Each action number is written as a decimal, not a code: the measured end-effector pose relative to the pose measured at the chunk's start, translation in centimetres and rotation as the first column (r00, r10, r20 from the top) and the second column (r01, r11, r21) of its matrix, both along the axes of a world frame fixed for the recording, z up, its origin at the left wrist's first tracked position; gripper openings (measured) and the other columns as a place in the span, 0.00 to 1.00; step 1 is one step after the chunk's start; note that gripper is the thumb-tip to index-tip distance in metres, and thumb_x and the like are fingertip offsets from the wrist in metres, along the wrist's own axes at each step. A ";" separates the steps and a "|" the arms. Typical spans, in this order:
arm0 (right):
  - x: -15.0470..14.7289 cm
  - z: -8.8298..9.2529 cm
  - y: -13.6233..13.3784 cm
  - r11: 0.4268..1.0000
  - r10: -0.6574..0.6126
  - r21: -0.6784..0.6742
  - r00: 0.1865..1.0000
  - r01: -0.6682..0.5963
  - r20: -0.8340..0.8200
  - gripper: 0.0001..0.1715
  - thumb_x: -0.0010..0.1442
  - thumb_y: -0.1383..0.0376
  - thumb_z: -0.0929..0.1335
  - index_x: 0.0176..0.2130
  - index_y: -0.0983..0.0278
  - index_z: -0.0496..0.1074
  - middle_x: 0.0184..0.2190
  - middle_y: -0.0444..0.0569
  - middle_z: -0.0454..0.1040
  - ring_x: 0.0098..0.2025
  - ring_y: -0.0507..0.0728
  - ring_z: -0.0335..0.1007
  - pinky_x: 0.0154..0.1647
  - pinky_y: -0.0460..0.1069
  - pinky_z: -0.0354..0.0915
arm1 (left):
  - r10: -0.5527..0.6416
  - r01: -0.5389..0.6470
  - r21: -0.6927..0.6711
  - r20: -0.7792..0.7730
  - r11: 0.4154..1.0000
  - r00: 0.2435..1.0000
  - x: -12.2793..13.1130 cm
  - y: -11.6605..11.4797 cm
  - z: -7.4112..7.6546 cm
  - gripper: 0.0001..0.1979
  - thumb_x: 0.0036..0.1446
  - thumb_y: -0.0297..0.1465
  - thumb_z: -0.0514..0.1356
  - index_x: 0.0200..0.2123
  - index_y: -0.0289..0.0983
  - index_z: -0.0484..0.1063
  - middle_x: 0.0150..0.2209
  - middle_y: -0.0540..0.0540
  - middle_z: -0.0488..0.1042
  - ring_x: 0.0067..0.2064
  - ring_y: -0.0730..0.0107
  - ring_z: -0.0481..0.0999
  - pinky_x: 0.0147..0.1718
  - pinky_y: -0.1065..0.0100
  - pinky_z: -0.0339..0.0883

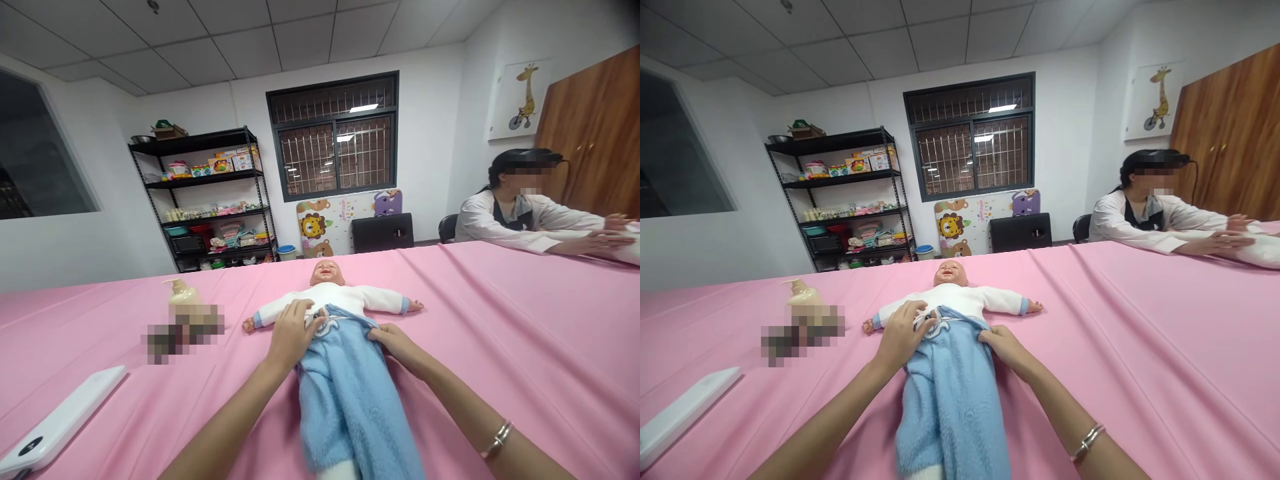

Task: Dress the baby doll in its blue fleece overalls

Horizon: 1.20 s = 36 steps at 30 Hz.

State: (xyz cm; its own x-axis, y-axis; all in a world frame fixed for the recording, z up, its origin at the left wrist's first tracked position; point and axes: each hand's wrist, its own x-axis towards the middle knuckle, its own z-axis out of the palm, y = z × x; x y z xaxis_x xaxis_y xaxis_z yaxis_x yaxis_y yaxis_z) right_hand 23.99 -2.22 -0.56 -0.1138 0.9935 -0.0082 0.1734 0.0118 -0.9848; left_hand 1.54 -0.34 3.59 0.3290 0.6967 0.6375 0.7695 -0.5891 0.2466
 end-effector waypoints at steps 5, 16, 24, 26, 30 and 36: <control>-0.3 -1.3 0.9 0.923 -0.226 0.361 0.947 0.132 0.229 0.10 0.41 0.67 0.60 0.27 0.64 0.66 0.27 0.45 0.68 0.31 0.54 0.61 0.33 0.48 0.57 | 0.034 0.114 -0.400 0.345 0.910 0.938 -2.4 -0.4 -2.5 0.20 0.56 0.46 0.48 0.40 0.35 0.64 0.42 0.42 0.69 0.44 0.61 0.68 0.43 0.61 0.61; -1.1 0.6 -0.7 0.986 0.056 0.160 0.995 -0.042 -0.087 0.25 0.50 0.55 0.64 0.45 0.66 0.70 0.45 0.49 0.71 0.49 0.62 0.64 0.51 0.55 0.58 | -0.125 0.400 -0.434 0.536 0.807 0.835 -1.8 -0.6 -2.6 0.20 0.47 0.40 0.61 0.43 0.37 0.69 0.53 0.42 0.62 0.57 0.58 0.58 0.57 0.62 0.50; -1.5 0.0 -0.7 0.994 0.045 0.101 0.992 -0.033 -0.120 0.20 0.48 0.53 0.66 0.31 0.67 0.72 0.30 0.46 0.73 0.34 0.55 0.65 0.35 0.49 0.59 | -0.077 0.269 -0.403 0.434 0.874 0.898 -1.5 -1.3 -1.7 0.16 0.53 0.43 0.54 0.31 0.34 0.68 0.30 0.49 0.70 0.34 0.68 0.68 0.35 0.69 0.61; -1.3 0.5 -0.9 0.998 -0.016 0.062 0.981 0.029 -0.193 0.20 0.46 0.54 0.67 0.33 0.66 0.71 0.31 0.46 0.72 0.33 0.54 0.64 0.34 0.48 0.59 | -0.047 0.216 -0.366 0.419 0.905 0.907 -2.0 -1.0 -1.4 0.15 0.51 0.43 0.56 0.31 0.35 0.67 0.29 0.50 0.69 0.34 0.69 0.68 0.35 0.70 0.60; -0.9 0.9 -1.0 0.996 -0.089 -0.015 0.949 0.088 -0.302 0.22 0.40 0.54 0.70 0.33 0.65 0.68 0.27 0.44 0.70 0.29 0.51 0.62 0.29 0.45 0.57 | 0.083 0.111 -0.335 0.514 0.936 0.854 -3.5 0.3 -1.6 0.18 0.52 0.45 0.54 0.35 0.36 0.65 0.32 0.49 0.70 0.33 0.69 0.70 0.33 0.70 0.62; -0.5 1.1 -1.0 0.999 0.046 0.019 0.935 -0.042 -0.351 0.29 0.39 0.57 0.73 0.41 0.63 0.65 0.33 0.45 0.72 0.36 0.54 0.66 0.36 0.47 0.60 | -0.020 0.251 -0.559 0.385 0.790 0.923 -4.2 0.4 -1.3 0.25 0.53 0.50 0.47 0.27 0.34 0.70 0.31 0.44 0.72 0.36 0.63 0.69 0.35 0.68 0.62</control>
State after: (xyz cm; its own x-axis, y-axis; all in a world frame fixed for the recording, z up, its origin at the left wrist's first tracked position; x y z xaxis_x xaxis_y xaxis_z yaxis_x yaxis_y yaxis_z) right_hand 23.50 -3.23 0.50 -0.1507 0.9872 0.0514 -0.1842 0.0231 -0.9826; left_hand -2.64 0.02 2.28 0.2916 0.9343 0.2049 0.4902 -0.3299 0.8068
